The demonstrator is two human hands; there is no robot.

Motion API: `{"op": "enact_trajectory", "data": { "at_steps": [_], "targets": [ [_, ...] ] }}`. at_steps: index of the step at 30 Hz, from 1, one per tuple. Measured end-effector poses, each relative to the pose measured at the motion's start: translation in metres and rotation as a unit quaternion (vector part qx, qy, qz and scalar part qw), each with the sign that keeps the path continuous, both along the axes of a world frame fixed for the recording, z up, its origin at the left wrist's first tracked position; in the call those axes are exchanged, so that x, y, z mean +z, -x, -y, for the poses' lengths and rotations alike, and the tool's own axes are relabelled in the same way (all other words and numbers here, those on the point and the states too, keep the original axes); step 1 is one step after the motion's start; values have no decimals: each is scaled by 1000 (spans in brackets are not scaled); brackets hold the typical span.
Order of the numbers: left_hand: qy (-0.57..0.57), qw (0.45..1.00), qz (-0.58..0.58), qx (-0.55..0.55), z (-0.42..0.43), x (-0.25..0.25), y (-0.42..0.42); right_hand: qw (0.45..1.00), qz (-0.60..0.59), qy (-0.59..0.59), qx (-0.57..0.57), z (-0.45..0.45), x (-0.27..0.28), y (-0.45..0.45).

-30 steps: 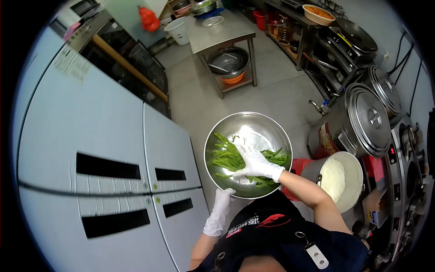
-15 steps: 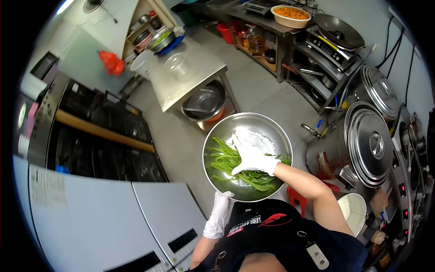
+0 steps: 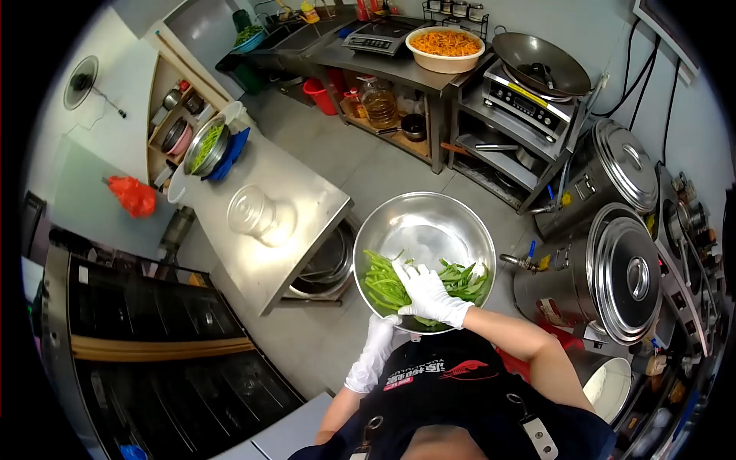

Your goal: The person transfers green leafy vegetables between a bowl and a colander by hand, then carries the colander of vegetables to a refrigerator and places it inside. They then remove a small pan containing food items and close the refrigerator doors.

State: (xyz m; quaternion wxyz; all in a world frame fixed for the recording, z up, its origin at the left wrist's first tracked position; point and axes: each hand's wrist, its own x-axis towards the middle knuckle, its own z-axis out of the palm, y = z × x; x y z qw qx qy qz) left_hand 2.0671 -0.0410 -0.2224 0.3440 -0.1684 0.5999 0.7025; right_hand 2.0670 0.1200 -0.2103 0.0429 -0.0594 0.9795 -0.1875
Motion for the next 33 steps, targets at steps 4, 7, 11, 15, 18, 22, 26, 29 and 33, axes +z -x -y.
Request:
{"op": "enact_trajectory", "data": {
  "at_steps": [4, 7, 11, 15, 18, 22, 26, 29, 33],
  "targets": [
    [-3, 999, -31, -29, -28, -24, 75, 999, -26, -4, -42, -26, -10, 66],
    [-12, 999, -35, -22, -59, -27, 125, 999, -13, 19, -41, -52, -16, 120],
    [-6, 999, -39, 15, -104, -31, 200, 1000, -19, 8, 21, -103, -17, 205],
    [-8, 997, -42, 57, -144, -35, 260, 994, -12, -22, 109, -161, -1, 294],
    [-41, 988, -57, 141, -177, -16, 302, 986, -11, -26, 162, -194, 10, 362],
    [25, 990, -49, 132, -191, 0, 354, 978, -5, -24, 208, -204, 8, 428],
    [-24, 966, -56, 251, -204, -11, 406, 977, -17, -16, 212, -192, -2, 472],
    [9, 978, -32, 207, -191, -32, 445, 977, -25, -26, 211, -182, -8, 506],
    [-44, 963, -21, 266, -177, -60, 511, 979, -2, -53, 196, -161, -14, 575]
  ]
}}
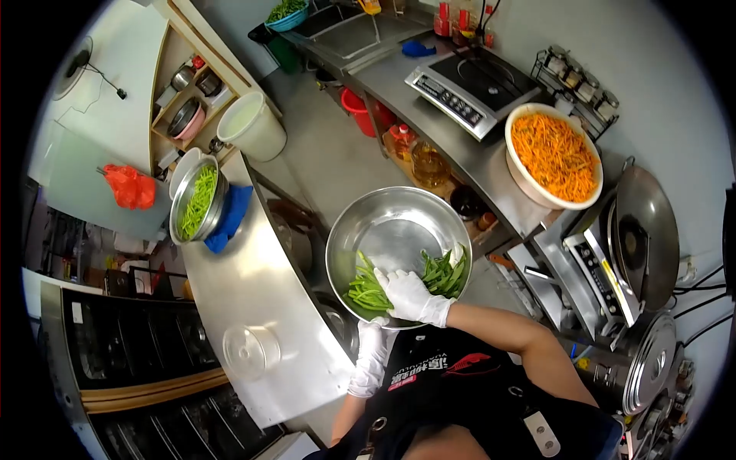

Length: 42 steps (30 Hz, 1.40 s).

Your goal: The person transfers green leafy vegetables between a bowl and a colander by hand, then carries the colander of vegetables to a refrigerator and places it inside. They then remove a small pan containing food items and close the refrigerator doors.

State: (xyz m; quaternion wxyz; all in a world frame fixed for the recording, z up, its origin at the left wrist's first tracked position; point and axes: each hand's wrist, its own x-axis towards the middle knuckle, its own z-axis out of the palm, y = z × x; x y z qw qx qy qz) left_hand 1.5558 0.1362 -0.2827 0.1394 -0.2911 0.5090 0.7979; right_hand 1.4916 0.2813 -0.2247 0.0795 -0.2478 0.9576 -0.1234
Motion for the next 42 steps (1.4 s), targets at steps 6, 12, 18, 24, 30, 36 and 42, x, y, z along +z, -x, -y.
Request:
{"op": "enact_trajectory", "data": {
  "at_steps": [6, 12, 18, 24, 30, 36, 42],
  "targets": [
    [4, 998, 38, 48, 6, 60, 102, 1000, -15, -9, 10, 29, 6, 102],
    [38, 997, -38, 55, 30, 33, 191, 1000, 3, 24, -17, 33, 25, 198],
    [47, 991, -57, 115, 40, 37, 295, 964, -56, 153, -208, -3, 13, 327],
    [81, 983, -107, 124, 29, 42, 393, 929, 53, 301, -210, 14, -17, 440],
    [119, 983, -84, 108, 32, 48, 486, 969, 63, 224, -89, 49, 3, 499],
    [64, 989, -99, 83, 63, 30, 606, 978, 99, 170, -63, 71, 6, 603],
    [81, 994, -72, 25, 113, 27, 745, 959, 53, 255, -114, 120, -4, 724]
  ]
}}
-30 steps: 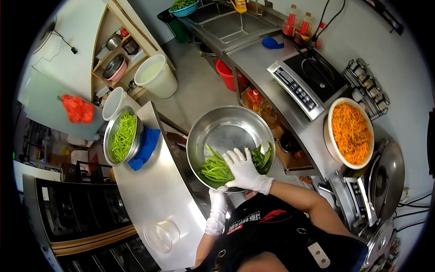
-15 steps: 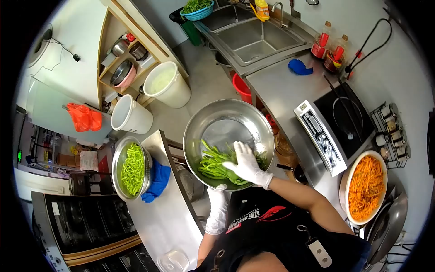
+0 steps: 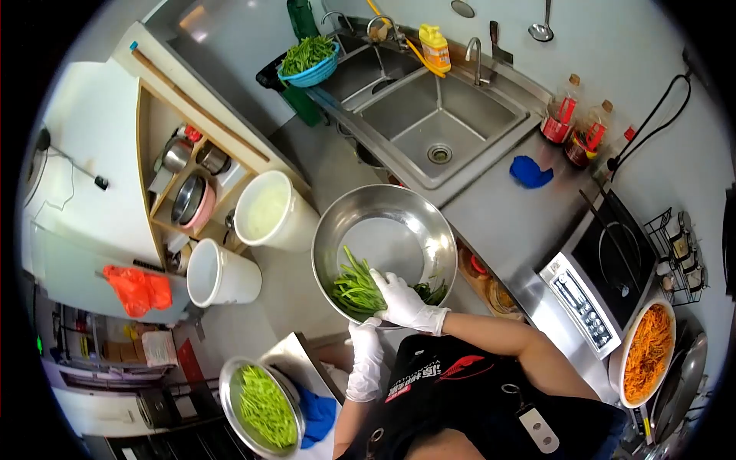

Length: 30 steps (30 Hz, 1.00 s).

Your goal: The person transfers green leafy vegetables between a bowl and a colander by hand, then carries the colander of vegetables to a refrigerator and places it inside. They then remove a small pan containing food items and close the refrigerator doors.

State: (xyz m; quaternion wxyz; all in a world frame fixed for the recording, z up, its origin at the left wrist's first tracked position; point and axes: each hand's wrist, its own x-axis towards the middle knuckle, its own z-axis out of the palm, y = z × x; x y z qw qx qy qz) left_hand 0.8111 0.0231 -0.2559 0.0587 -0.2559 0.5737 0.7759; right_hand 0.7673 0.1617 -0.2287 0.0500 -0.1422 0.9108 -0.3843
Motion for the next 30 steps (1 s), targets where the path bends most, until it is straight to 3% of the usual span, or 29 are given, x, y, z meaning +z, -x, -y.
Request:
{"op": "enact_trajectory", "data": {
  "at_steps": [6, 8, 9, 13, 14, 17, 19, 22, 24, 26, 29, 30],
  "targets": [
    [97, 992, -34, -75, 16, 49, 145, 988, -77, 125, -49, 30, 16, 127],
    [102, 988, -71, -87, 12, 61, 192, 975, -106, 176, -78, 32, 17, 169],
    [122, 977, -152, -88, 8, 59, 220, 968, -115, 200, -95, 31, 22, 191],
    [143, 958, -212, -129, -17, 70, 318, 946, -69, 294, -119, 11, 32, 283],
    [169, 948, -220, -158, -28, 83, 337, 950, -98, 266, -133, 2, 36, 303],
    [252, 903, -291, -193, -59, 85, 397, 914, -116, 366, -135, -23, 30, 359],
    [337, 874, -273, -218, -79, 90, 427, 889, -168, 398, -151, -40, 31, 390],
    [343, 844, -317, -263, -113, 110, 466, 870, -149, 429, -193, -66, 43, 428],
    [384, 817, -311, -298, -128, 117, 488, 854, -203, 420, -229, -78, 39, 451],
    [427, 769, -354, -319, -145, 123, 505, 842, -213, 427, -251, -91, 34, 469],
    [461, 732, -364, -346, -172, 139, 515, 774, -230, 525, -270, -98, 26, 488],
    [476, 720, -361, -354, -179, 142, 519, 715, -192, 626, -245, -101, 22, 494]
  ]
}}
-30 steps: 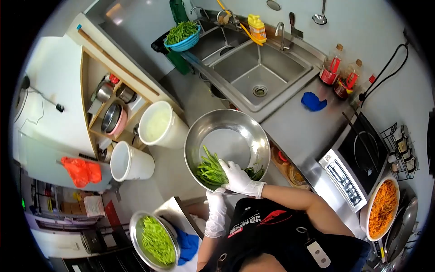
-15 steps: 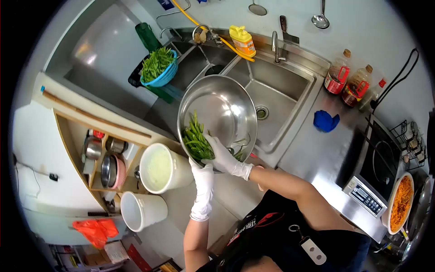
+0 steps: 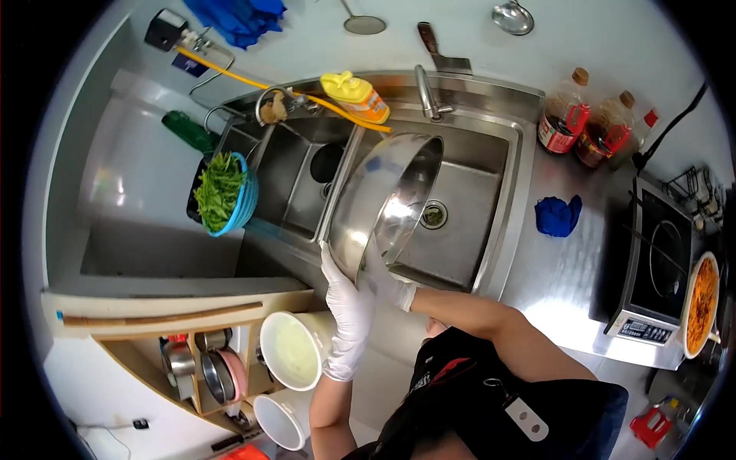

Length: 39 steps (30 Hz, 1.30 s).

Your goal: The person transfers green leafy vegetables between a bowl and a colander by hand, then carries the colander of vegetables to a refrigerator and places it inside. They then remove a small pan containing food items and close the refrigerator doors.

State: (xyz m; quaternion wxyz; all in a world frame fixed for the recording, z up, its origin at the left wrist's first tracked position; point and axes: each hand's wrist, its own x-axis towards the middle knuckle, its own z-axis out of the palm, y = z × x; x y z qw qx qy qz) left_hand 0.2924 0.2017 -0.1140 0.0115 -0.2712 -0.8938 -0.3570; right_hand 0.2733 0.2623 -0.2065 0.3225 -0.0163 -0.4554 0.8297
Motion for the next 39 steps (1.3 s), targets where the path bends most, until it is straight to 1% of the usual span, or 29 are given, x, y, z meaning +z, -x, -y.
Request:
{"op": "enact_trajectory", "data": {
  "at_steps": [1, 2, 4, 5, 7, 9, 10, 11, 13, 14, 16, 17, 19, 20, 22, 24, 25, 26, 27, 28, 29, 31, 32, 34, 36, 38, 39],
  "targets": [
    [6, 1000, -21, -14, -5, -2, 5, 992, -25, 118, 37, -2, -4, 6],
    [16, 999, -28, -26, -10, -2, 9, 944, -69, 295, 128, -7, -6, 10],
    [33, 997, -43, -48, -19, 1, 14, 865, -105, 452, 192, -12, -10, 18],
    [35, 995, -65, -63, -23, 1, 17, 873, -98, 447, 170, -13, -8, 21],
    [32, 993, -71, -86, -30, 7, 20, 880, -113, 433, 159, -18, -7, 24],
    [34, 992, -65, -99, -32, 8, 24, 876, -159, 418, 184, -26, 8, 18],
    [36, 993, -58, -101, -33, 8, 26, 941, -93, 295, 137, -28, 8, 17],
    [38, 993, -51, -102, -33, 9, 29, 982, -22, 165, 88, -30, 7, 16],
    [23, 990, -75, -115, -35, 14, 31, 998, 53, 16, 35, -32, 6, 20],
    [15, 989, -87, -119, -35, 17, 32, 998, 56, 3, 35, -32, 5, 25],
    [12, 989, -83, -119, -33, 21, 34, 999, 7, 0, 43, -28, 1, 31],
    [12, 990, -80, -120, -31, 22, 36, 998, -45, 10, 50, -25, 2, 32],
    [13, 990, -72, -119, -29, 27, 36, 982, -131, 106, 86, -21, 4, 34],
    [13, 990, -68, -120, -28, 28, 37, 961, -163, 190, 115, -19, 7, 36],
    [10, 988, -87, -129, -26, 28, 40, 919, -201, 301, 157, -16, 9, 41],
    [6, 986, -98, -134, -23, 28, 43, 890, -214, 358, 183, -13, 8, 46],
    [5, 986, -99, -135, -22, 29, 44, 786, -269, 493, 259, -12, 6, 46],
    [3, 986, -100, -136, -21, 30, 44, 652, -315, 608, 325, -13, 9, 43],
    [5, 986, -101, -135, -20, 30, 44, 493, -348, 701, 379, -15, 11, 39],
    [7, 986, -102, -134, -20, 31, 44, 316, -369, 767, 419, -17, 13, 35],
    [9, 986, -104, -132, -19, 32, 45, 127, -376, 804, 443, -18, 16, 32],
    [8, 987, -96, -131, -16, 34, 45, 90, -343, 835, 422, -14, 12, 37],
    [7, 987, -93, -130, -15, 34, 45, 244, -309, 837, 381, -9, 10, 46],
    [5, 987, -96, -132, -13, 34, 45, 315, -287, 829, 363, -4, 1, 53],
    [4, 987, -95, -132, -12, 35, 45, 153, -321, 835, 421, -7, 4, 46],
    [7, 988, -89, -128, -10, 35, 44, -14, -342, 816, 466, -10, 7, 39],
    [4, 988, -89, -127, -9, 35, 44, 20, -338, 824, 454, -8, 5, 41]
  ]
}}
